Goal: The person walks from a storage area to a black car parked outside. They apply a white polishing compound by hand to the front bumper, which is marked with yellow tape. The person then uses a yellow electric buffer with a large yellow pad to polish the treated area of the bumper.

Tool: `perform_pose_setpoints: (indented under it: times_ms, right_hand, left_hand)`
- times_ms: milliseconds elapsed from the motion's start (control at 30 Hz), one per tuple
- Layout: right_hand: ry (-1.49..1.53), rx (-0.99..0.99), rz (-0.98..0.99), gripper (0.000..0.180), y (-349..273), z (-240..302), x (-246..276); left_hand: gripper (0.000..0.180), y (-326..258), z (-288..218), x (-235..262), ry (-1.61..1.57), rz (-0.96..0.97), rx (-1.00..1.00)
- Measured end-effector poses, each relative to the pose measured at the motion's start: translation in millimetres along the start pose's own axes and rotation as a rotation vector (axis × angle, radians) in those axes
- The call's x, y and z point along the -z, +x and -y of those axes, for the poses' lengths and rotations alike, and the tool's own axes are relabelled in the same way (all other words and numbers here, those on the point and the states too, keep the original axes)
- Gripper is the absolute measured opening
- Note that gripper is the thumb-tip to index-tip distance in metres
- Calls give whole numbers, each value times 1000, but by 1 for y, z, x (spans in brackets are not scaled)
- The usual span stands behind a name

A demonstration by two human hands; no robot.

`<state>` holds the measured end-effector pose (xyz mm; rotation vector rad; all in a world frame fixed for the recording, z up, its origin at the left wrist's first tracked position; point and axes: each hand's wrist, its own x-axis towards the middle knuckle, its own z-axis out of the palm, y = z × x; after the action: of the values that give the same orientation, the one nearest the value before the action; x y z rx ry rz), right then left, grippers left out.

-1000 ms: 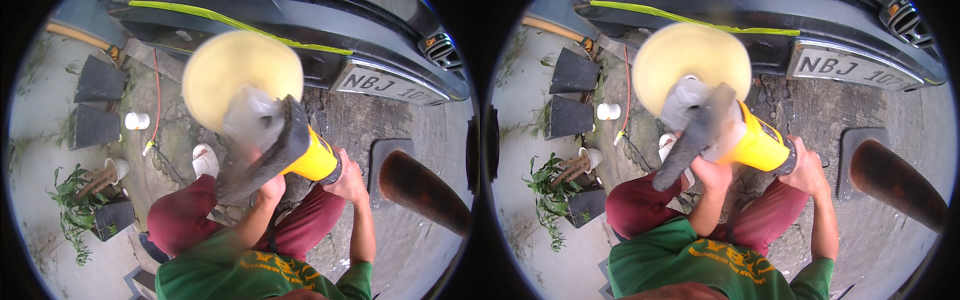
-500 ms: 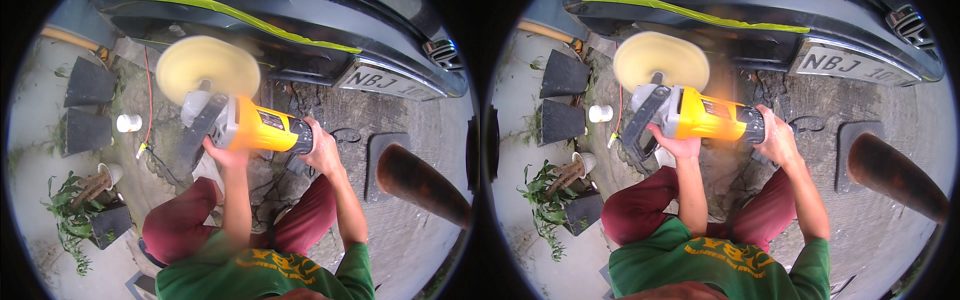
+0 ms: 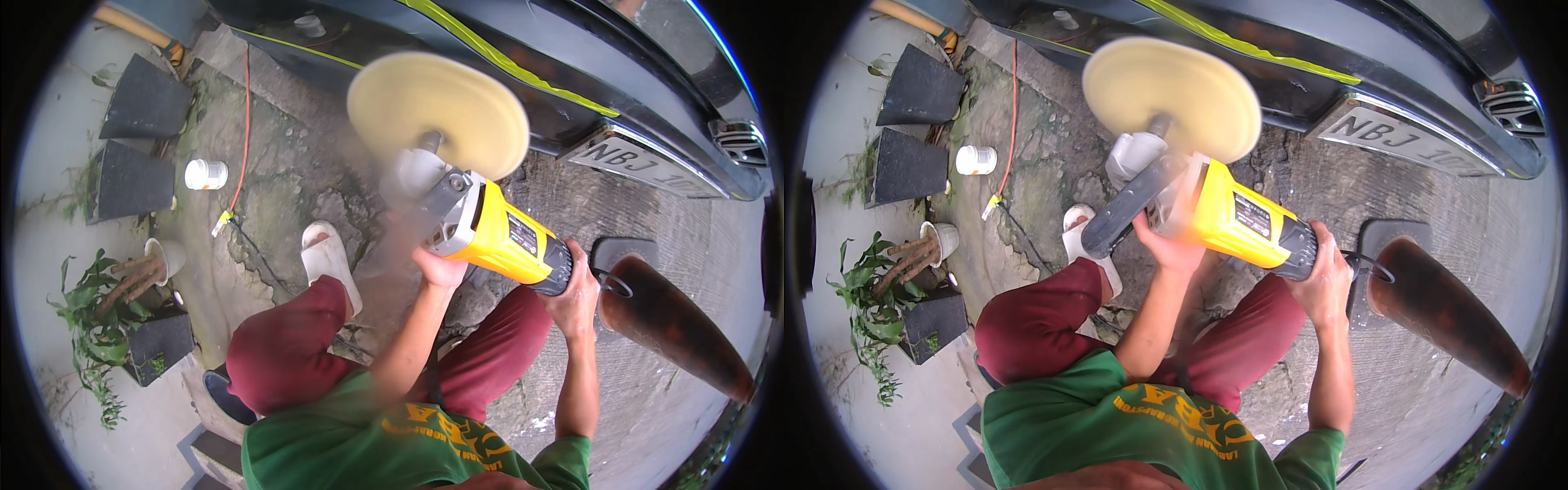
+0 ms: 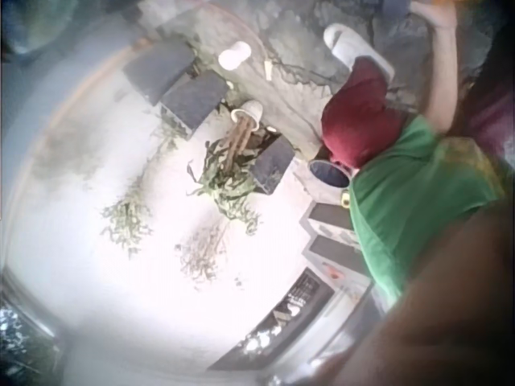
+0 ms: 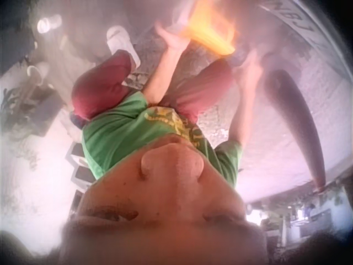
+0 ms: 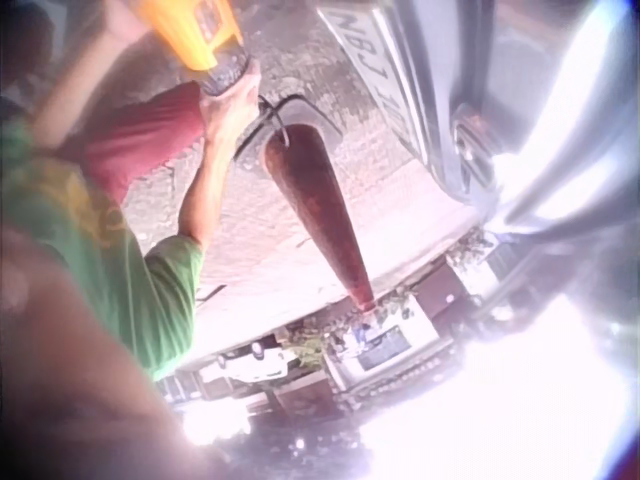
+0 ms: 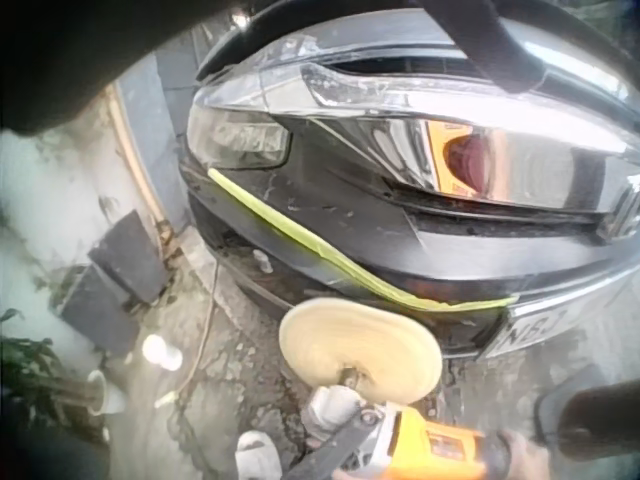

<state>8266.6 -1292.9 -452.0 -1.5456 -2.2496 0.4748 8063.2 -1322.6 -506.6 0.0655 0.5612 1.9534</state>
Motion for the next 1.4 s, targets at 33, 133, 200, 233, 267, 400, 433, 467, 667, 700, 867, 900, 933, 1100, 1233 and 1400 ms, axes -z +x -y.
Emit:
perform_pose_setpoints:
  times_ms: [33,133,200,233,267,400,433,467,667,700,867,900,933,1100,1233,1400]
  right_hand:
    - [26,5,-10,76,1,1,-3]
    - [78,11,-18,75,4,2,-9]
    - [72,-10,19,75,4,-2,-16]
    - [65,-17,38,75,3,-6,-21]
    - [53,-31,65,76,1,-8,-25]
    - [74,15,57,75,-2,-13,-32]
    - [96,44,38,74,-1,-12,-35]
    - [106,72,24,74,5,-8,-36]
    - [190,143,29,74,49,29,-63]
    - [198,104,92,79,57,33,-71]
    - [207,161,119,79,77,32,-85]
    - [200,172,112,79,78,25,-85]
    - [187,170,103,81,73,15,-86]
    - [154,73,49,81,29,-55,-79]
    - [173,-24,4,85,-3,-85,-67]
    - [156,-120,22,85,-17,-95,-57]
  left_hand:
    - [79,0,-6,-5,31,11,-2]
    - [80,3,-8,-4,32,-29,-23]
    - [80,6,-2,3,13,-69,-34]
    - [80,8,2,8,13,-85,-38]
    - [80,8,6,10,11,-109,-34]
    - [82,4,3,20,105,-50,-45]
    - [82,4,2,22,160,-67,-71]
    - [83,6,0,21,215,-79,-100]
    - [74,40,-67,6,147,40,-247]
    - [70,47,-74,5,195,-148,-299]
    - [71,63,-74,26,22,65,-309]
    - [74,59,-65,30,29,96,-303]
    - [76,54,-54,33,36,128,-296]
    - [95,30,20,54,75,94,21]
    - [98,15,98,81,-182,46,241]
    - [96,12,102,52,-190,12,194]
